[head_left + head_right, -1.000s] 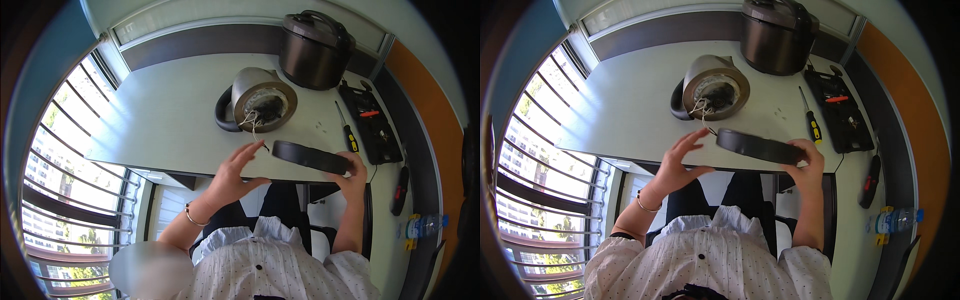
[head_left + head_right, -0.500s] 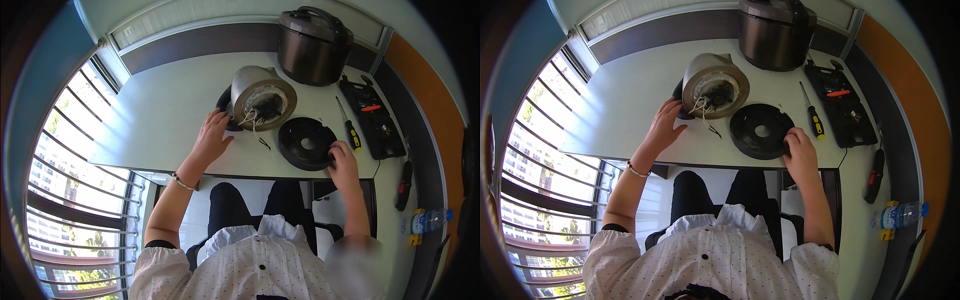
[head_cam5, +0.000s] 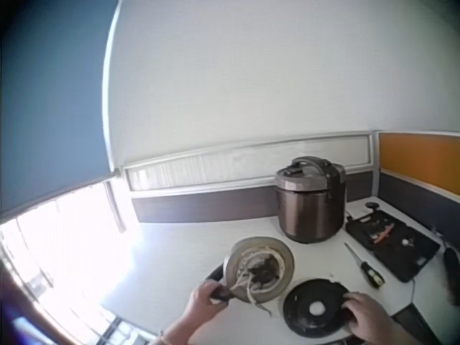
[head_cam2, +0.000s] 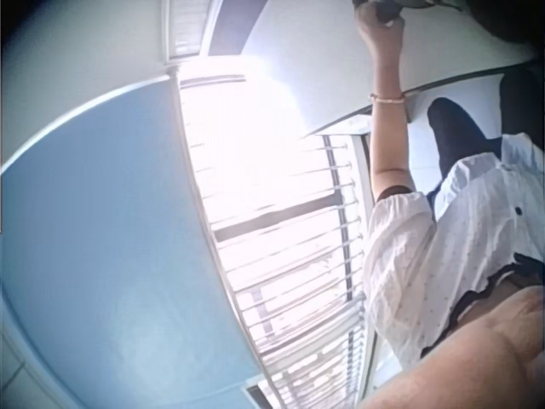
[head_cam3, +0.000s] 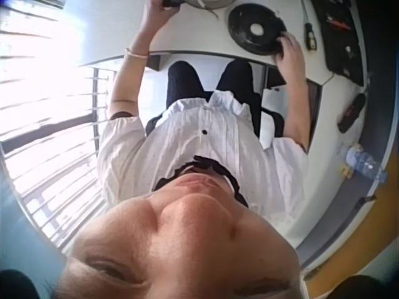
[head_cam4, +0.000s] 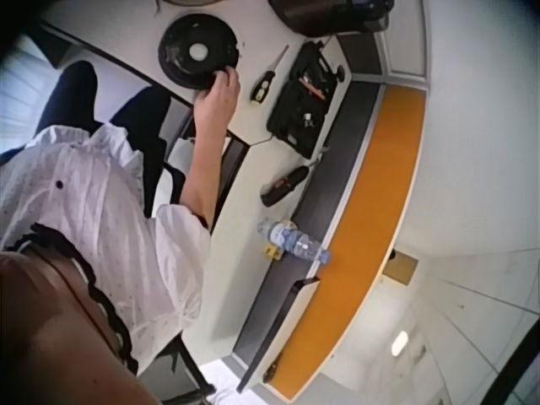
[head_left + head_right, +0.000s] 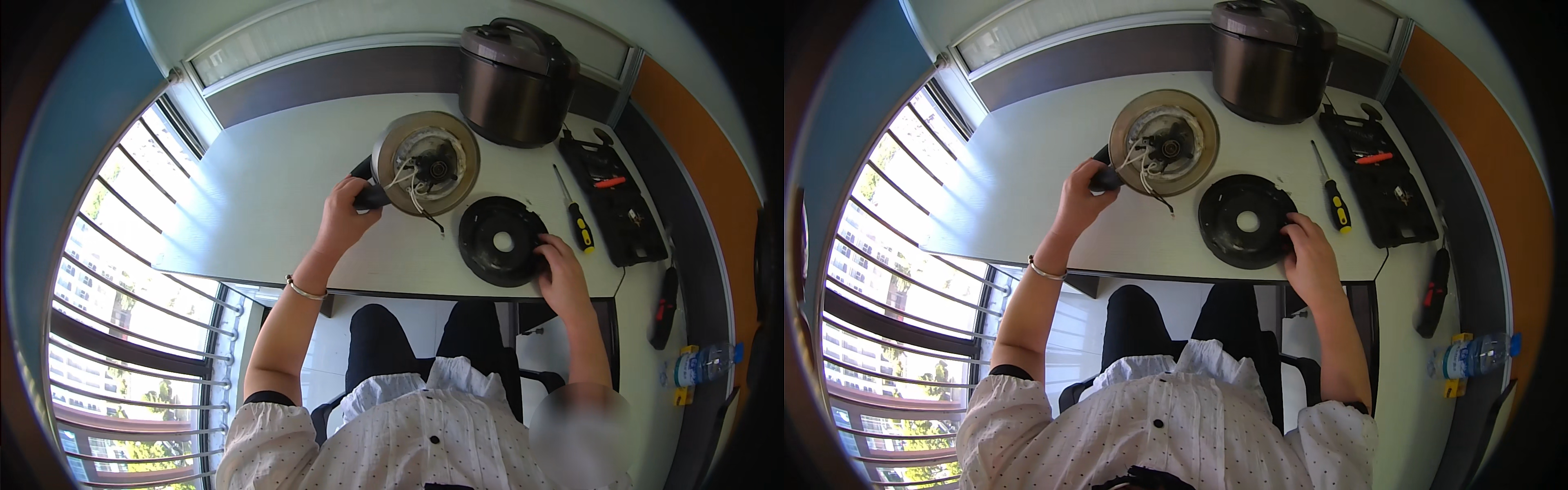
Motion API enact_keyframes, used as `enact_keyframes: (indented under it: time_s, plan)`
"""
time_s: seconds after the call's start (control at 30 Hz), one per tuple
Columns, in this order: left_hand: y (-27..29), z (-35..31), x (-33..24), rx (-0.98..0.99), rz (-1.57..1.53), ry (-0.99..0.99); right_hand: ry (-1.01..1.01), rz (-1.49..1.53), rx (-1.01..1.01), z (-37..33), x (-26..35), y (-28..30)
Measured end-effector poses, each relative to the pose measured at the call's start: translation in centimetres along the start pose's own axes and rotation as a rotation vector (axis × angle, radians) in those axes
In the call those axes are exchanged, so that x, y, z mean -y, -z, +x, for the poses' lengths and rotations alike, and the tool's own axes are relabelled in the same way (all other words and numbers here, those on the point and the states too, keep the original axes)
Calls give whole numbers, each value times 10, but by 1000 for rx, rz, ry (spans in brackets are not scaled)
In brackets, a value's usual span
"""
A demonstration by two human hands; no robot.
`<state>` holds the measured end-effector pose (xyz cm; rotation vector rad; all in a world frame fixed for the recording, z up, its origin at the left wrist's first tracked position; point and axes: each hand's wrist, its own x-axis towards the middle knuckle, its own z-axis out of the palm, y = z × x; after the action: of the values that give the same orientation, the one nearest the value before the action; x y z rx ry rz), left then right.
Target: The person uses a screwdriver to remove screws from the base of an electric kettle, then detaches the base cover to expose the internal components. The person handles the kettle and base parts on a table.
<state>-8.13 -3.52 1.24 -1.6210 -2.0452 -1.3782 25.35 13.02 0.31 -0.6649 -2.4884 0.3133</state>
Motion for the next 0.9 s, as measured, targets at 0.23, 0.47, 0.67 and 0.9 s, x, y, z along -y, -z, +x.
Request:
enact_keyframes:
  time_s: [0.23, 0.47, 0.67, 0.9]
  plan:
    - [34, 6, -8, -26, -168, 314, 0, 3, 26, 3, 0, 4]
    - [42, 3, -23, -15, -208, 387, 58, -58, -151, 13, 22, 20]
    - [39, 0, -38, -13, -128, 372, 298, 414, -335, 62, 91, 26]
    - [34, -6, -37, -14, -134, 333, 210, 590, -31, 97, 129, 12]
